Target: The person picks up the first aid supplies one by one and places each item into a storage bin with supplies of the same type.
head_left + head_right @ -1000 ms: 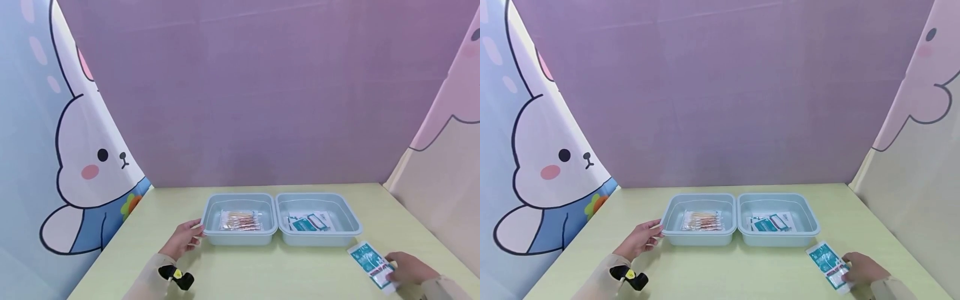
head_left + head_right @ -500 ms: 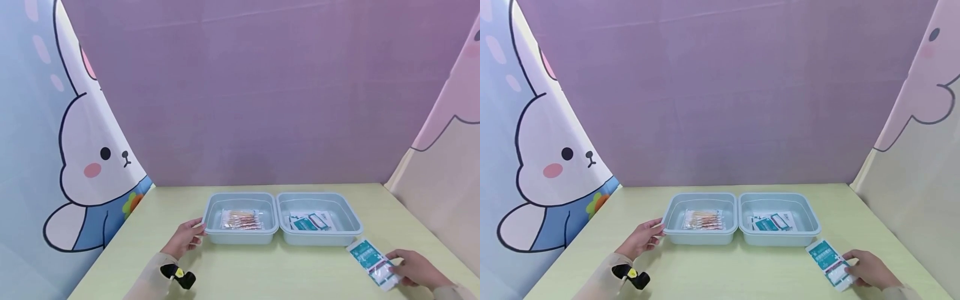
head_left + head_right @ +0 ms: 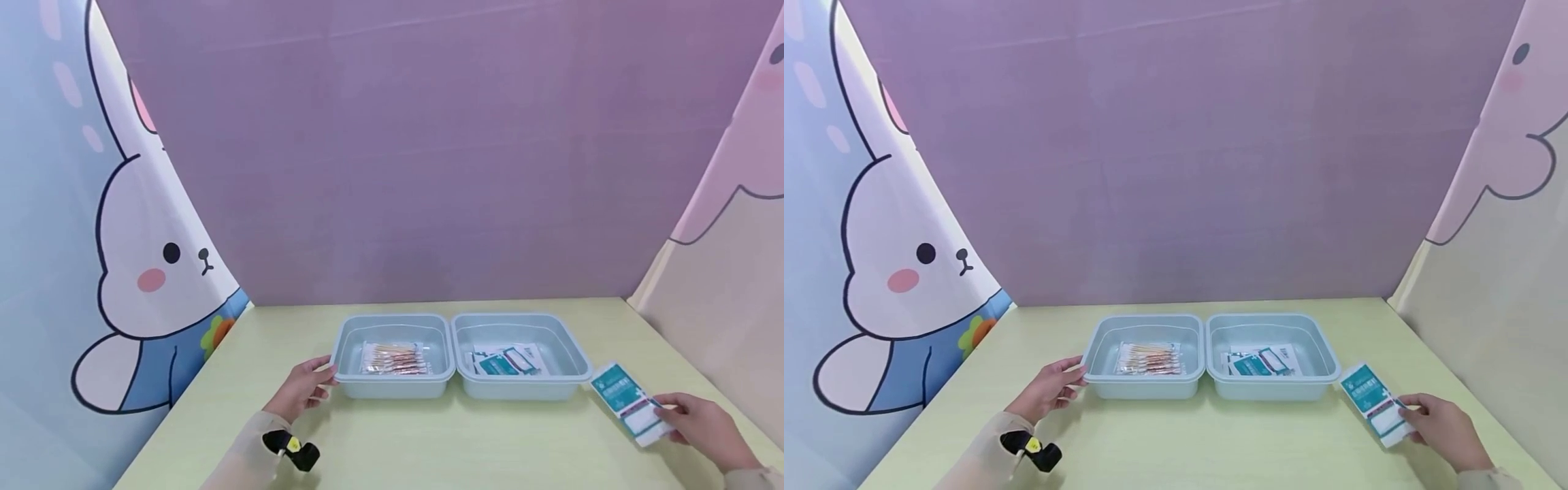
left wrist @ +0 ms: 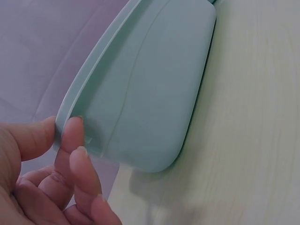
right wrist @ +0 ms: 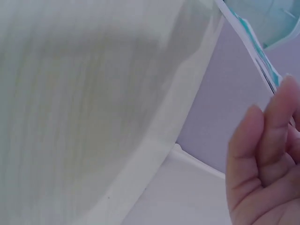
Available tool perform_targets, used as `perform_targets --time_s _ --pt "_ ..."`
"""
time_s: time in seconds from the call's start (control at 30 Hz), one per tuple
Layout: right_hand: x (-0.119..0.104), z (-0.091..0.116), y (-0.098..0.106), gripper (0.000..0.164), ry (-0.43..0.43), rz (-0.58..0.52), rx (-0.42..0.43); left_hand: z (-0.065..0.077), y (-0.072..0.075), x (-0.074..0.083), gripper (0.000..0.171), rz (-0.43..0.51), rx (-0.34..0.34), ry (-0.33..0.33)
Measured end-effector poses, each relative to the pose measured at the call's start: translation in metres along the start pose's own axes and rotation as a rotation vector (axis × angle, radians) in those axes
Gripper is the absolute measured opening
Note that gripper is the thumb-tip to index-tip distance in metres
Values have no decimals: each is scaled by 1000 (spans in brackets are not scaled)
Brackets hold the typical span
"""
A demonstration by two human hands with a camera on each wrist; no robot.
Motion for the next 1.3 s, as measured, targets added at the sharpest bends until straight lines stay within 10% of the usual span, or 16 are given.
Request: perform_targets --time_s 0.5,1.3 --pt "-43 0 22 38 142 -32 251 -3 2 1 46 9 12 -6" --pt "-73 -24 -10 37 171 -196 147 -1 -1 -1 46 4 5 -3"
Point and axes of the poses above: each hand's wrist, its own z-axis away from the middle knuckle, its own y-axis out of the back of the hand, x = y × z, the point moved 9 cm from there along -z, towards the middle knuckle, and after that the axes turned 15 degrees about -z, right-handed, at the moved point
